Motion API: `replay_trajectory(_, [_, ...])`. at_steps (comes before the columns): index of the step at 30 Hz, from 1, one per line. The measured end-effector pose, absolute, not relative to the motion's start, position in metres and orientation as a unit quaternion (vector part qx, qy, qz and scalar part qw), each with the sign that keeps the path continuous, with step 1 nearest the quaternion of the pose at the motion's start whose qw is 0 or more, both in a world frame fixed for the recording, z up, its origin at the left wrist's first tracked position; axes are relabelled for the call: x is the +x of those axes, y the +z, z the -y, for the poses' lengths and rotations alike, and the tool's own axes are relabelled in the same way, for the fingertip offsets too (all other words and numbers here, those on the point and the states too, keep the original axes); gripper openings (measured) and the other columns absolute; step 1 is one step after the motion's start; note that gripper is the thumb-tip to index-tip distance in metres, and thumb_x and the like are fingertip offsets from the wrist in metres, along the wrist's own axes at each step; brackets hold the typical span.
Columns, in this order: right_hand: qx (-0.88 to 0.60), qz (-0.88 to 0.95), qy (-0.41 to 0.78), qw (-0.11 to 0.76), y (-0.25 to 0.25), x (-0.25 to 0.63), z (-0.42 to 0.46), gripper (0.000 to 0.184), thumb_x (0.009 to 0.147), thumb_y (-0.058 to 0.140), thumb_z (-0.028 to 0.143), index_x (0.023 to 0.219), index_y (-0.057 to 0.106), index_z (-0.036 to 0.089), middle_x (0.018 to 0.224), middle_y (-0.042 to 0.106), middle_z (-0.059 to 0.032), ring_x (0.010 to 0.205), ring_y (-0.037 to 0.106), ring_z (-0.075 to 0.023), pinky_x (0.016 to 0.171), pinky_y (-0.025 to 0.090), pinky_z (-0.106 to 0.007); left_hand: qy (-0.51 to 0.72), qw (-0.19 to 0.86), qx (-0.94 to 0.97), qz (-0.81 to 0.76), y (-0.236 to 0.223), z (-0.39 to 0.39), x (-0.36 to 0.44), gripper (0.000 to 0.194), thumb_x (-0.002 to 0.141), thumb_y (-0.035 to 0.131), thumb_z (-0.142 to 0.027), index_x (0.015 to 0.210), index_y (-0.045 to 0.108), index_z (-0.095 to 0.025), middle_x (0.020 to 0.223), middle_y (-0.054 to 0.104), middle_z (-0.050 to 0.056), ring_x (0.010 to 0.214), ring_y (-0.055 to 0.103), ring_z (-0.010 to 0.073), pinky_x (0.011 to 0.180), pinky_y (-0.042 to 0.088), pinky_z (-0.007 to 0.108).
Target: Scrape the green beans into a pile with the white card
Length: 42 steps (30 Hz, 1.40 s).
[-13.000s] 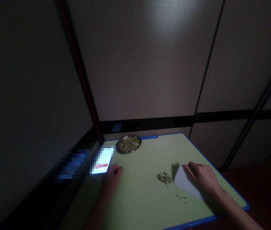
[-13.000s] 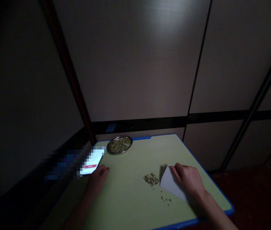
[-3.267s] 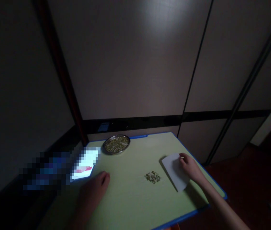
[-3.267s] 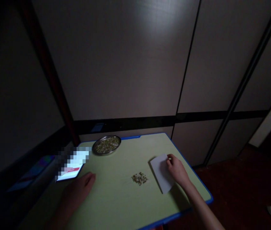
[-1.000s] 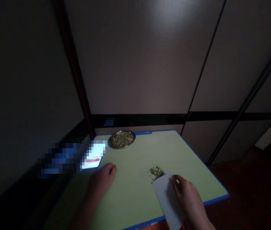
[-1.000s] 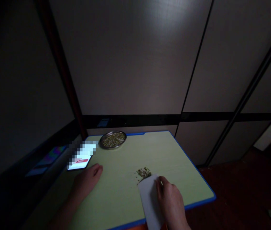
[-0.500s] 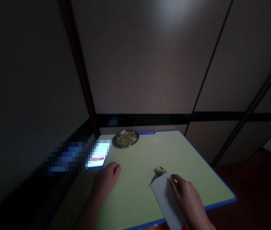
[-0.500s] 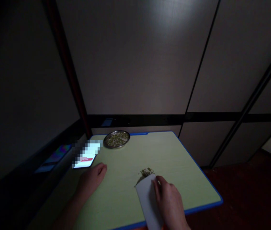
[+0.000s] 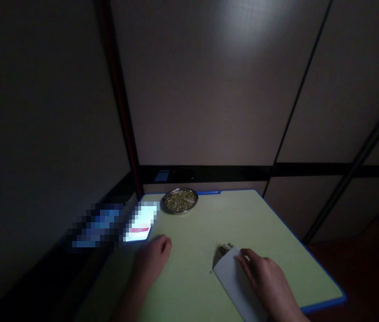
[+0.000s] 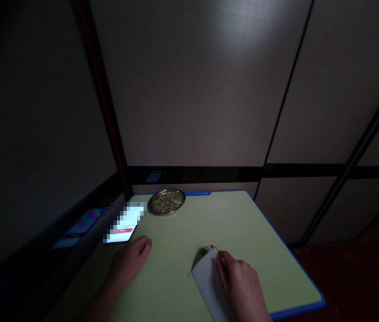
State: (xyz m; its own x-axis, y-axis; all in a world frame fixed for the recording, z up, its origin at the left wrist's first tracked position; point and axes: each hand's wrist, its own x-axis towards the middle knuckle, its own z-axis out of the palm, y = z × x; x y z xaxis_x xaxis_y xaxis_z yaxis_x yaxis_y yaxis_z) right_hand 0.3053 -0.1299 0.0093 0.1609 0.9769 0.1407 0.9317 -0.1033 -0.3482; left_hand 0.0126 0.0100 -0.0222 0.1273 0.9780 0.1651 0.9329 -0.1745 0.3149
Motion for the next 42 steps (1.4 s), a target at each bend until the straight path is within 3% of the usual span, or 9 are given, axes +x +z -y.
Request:
replay_trajectory(12, [-0.674, 0.722, 0.002, 0.157, 0.02, 0.301, 0.119, 0.027, 0.097, 0.039, 0.039, 0.092, 0.063, 0.026, 0.074, 0.074, -0.0031, 0.068, 0.07, -0.0225, 0.054, 0.035, -0.026, 0.175, 0.051, 0.751, -0.634, -0.026, -0.012, 0.012, 0.031, 0.091, 0.035, -0.034, 0.071, 0.055, -0.022, 0.066, 0.06, -0.001, 0.058, 0.049, 0.0113, 0.055, 0.018, 0.025])
replay_trajectory(21, [-0.672, 0.723, -0.016, 0.161, 0.034, 0.313, 0.111, 0.029, 0.097, 0.038, 0.042, 0.096, 0.063, 0.027, 0.075, 0.074, -0.0024, 0.069, 0.07, -0.0226, 0.055, 0.033, -0.028, 0.178, 0.058, 0.747, -0.637, -0.027, -0.012, 0.011, 0.03, 0.091, 0.036, -0.034, 0.072, 0.055, -0.022, 0.065, 0.059, -0.001, 0.057, 0.049, 0.0112, 0.056, 0.019, 0.025])
replay_trajectory(31, [-0.632, 0.766, -0.022, 0.118, 0.048, 0.303, 0.102, 0.034, 0.097, 0.038, 0.044, 0.086, 0.064, 0.026, 0.073, 0.073, -0.0028, 0.067, 0.069, -0.0205, 0.056, 0.033, -0.027, 0.182, 0.056, 0.745, -0.64, -0.027, -0.012, 0.012, 0.03, 0.091, 0.036, -0.035, 0.07, 0.053, -0.021, 0.064, 0.058, -0.002, 0.057, 0.048, 0.0104, 0.055, 0.019, 0.025])
replay_trajectory(42, [-0.656, 0.743, -0.023, 0.126, 0.038, 0.314, 0.103, 0.035, 0.098, 0.035, 0.047, 0.094, 0.063, 0.027, 0.075, 0.073, -0.0027, 0.07, 0.07, -0.022, 0.056, 0.033, -0.027, 0.176, 0.06, 0.752, -0.633, -0.025, -0.012, 0.012, 0.029, 0.091, 0.036, -0.034, 0.073, 0.054, -0.022, 0.068, 0.061, -0.001, 0.061, 0.052, 0.0111, 0.056, 0.021, 0.024])
